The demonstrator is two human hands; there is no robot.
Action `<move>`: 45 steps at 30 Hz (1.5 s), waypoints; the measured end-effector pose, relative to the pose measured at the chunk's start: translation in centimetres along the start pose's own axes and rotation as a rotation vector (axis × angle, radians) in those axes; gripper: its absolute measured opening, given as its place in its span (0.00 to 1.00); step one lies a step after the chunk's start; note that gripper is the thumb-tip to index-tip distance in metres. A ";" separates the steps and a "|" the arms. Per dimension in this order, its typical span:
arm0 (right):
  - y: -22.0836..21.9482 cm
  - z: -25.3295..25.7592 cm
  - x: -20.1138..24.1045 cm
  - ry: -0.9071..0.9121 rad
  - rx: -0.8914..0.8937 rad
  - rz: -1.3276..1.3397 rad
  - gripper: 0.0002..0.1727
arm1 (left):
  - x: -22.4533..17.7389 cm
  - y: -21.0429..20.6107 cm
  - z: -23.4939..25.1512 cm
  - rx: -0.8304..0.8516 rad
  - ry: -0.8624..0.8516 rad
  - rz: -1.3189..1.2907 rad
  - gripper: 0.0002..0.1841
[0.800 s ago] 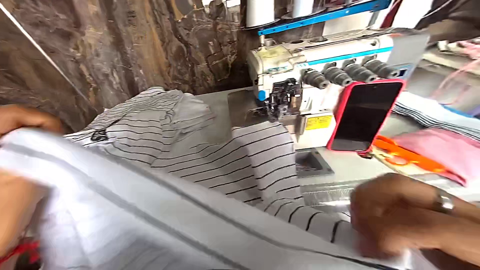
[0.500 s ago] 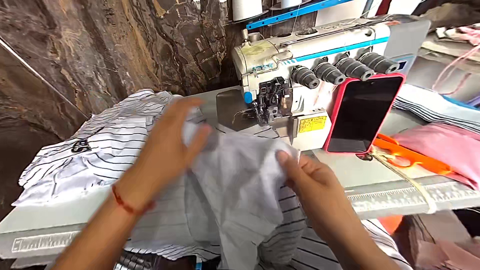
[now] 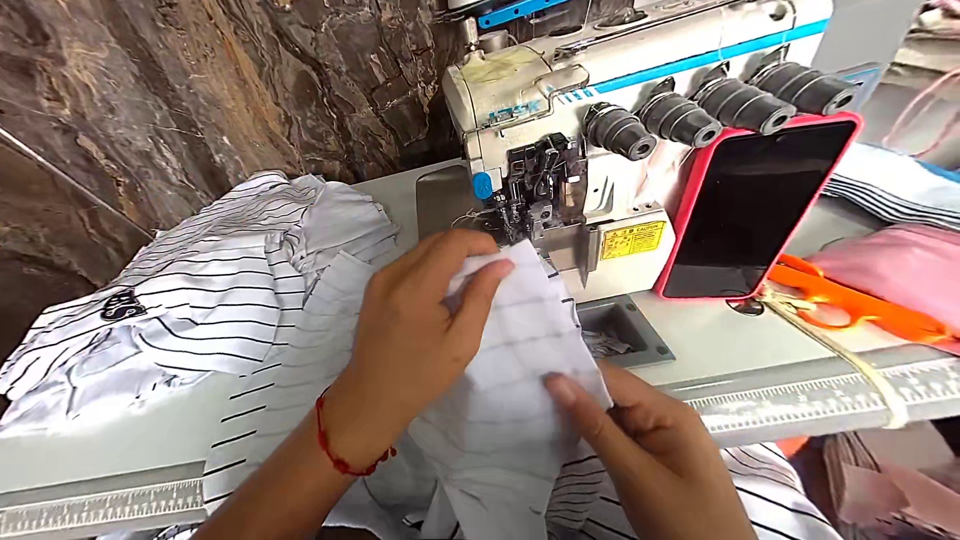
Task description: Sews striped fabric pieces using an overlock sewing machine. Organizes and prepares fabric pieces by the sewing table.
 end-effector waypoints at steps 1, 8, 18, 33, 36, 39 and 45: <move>0.5 0.1 -0.1 0.016 -0.029 -0.023 0.11 | 0.4 -0.4 0.2 -0.002 0.027 0.027 0.09; 4.0 1.2 -1.6 0.225 -0.265 -0.368 0.12 | 3.4 -3.9 0.0 0.109 0.123 0.192 0.10; 3.3 0.8 -2.4 0.041 -0.131 -0.001 0.07 | 3.1 -4.2 0.0 0.156 0.067 0.265 0.12; 1.8 -1.4 -3.4 0.034 -0.153 0.140 0.06 | 0.5 -4.8 0.6 0.277 -0.335 0.404 0.13; 1.9 -1.6 -3.1 0.121 -0.167 0.044 0.06 | 0.3 -4.7 0.4 0.250 -0.360 0.387 0.13; 2.1 -1.7 -3.2 0.134 -0.191 0.036 0.07 | 0.1 -4.6 0.3 0.238 -0.381 0.399 0.12; 1.8 -1.7 -3.7 0.080 -0.200 0.087 0.07 | 0.1 -5.0 0.5 0.268 -0.357 0.421 0.12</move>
Point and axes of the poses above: each hand's wrist, its own z-axis towards the middle knuckle, its own y-axis out of the back of the hand, x = y × z, the point moved 9 cm from there along z, towards the middle knuckle, and after that the axes turned 5 degrees about -x, right-handed, at the moved point
